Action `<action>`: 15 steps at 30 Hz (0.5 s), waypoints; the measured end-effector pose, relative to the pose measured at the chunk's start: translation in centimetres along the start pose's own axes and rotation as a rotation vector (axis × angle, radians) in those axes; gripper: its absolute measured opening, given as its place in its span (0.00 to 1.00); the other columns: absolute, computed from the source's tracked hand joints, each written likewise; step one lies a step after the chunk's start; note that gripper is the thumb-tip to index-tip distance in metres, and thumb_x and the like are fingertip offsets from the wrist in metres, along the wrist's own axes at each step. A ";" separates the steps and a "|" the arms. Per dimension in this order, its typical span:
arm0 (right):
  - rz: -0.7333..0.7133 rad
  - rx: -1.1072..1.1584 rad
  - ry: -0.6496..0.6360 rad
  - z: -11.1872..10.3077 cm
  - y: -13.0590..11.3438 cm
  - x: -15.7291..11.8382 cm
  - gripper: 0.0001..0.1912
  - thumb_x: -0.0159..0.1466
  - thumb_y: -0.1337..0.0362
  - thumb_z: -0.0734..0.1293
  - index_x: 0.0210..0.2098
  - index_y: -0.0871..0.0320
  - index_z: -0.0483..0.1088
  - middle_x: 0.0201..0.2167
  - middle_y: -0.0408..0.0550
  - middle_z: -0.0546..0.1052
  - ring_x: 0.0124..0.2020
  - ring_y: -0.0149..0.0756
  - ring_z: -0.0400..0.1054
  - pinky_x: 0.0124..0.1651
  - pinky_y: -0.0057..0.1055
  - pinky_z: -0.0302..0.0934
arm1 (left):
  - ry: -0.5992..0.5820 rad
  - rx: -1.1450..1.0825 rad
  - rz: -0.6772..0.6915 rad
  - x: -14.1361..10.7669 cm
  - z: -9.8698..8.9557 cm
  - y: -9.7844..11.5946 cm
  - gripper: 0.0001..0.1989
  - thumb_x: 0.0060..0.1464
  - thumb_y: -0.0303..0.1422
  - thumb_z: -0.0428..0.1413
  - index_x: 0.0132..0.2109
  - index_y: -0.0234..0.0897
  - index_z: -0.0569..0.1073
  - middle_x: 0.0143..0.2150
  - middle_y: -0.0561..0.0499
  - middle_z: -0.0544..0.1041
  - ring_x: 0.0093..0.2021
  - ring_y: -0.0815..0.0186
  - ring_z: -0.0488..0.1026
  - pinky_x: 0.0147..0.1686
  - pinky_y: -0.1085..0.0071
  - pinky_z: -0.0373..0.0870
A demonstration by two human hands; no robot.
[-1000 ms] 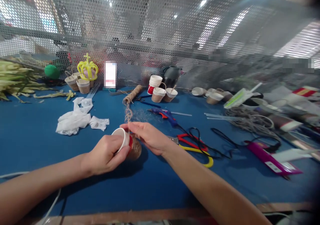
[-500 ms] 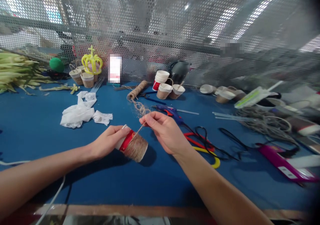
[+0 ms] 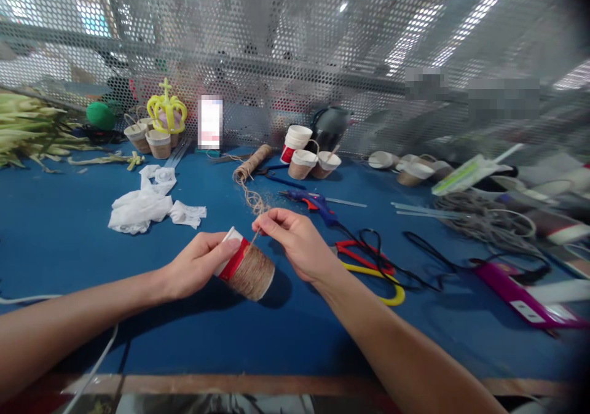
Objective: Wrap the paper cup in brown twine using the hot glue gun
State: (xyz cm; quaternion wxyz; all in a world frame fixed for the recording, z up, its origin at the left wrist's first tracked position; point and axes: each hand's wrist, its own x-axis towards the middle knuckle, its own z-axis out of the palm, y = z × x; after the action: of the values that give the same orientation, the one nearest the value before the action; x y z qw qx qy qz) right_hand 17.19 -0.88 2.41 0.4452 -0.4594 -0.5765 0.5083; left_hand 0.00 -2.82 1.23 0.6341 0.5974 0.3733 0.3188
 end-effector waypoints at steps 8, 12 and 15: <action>0.023 -0.037 -0.030 0.2 0.1 -0.1 0.07 0.54 0.61 0.66 0.23 0.59 0.68 0.24 0.42 0.71 0.29 0.30 0.63 0.38 0.30 0.55 | -0.019 0.107 0.076 -0.2 -0.4 -0.5 0.21 0.52 0.46 0.45 0.26 0.32 0.66 0.22 0.55 0.62 0.23 0.73 0.54 0.24 0.77 0.56; 0.016 -0.064 -0.043 0.4 0.0 -0.2 0.08 0.55 0.62 0.65 0.23 0.60 0.68 0.23 0.42 0.71 0.28 0.29 0.62 0.37 0.29 0.54 | -0.027 0.153 0.112 -0.3 -0.6 -0.8 0.20 0.54 0.45 0.44 0.25 0.32 0.64 0.22 0.56 0.59 0.23 0.73 0.52 0.23 0.78 0.54; 0.028 -0.067 -0.052 0.6 0.0 -0.2 0.09 0.55 0.61 0.65 0.22 0.60 0.67 0.23 0.41 0.70 0.28 0.29 0.62 0.36 0.29 0.54 | -0.037 0.165 0.127 -0.4 -0.6 -0.9 0.20 0.55 0.44 0.43 0.25 0.32 0.64 0.22 0.55 0.59 0.23 0.73 0.53 0.24 0.77 0.55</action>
State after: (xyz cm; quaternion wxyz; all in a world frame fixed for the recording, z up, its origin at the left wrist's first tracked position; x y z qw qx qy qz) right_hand 16.64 -1.21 2.31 0.4074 -0.4685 -0.5981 0.5068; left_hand -0.78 -2.88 0.34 0.5680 0.6761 0.3477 0.3153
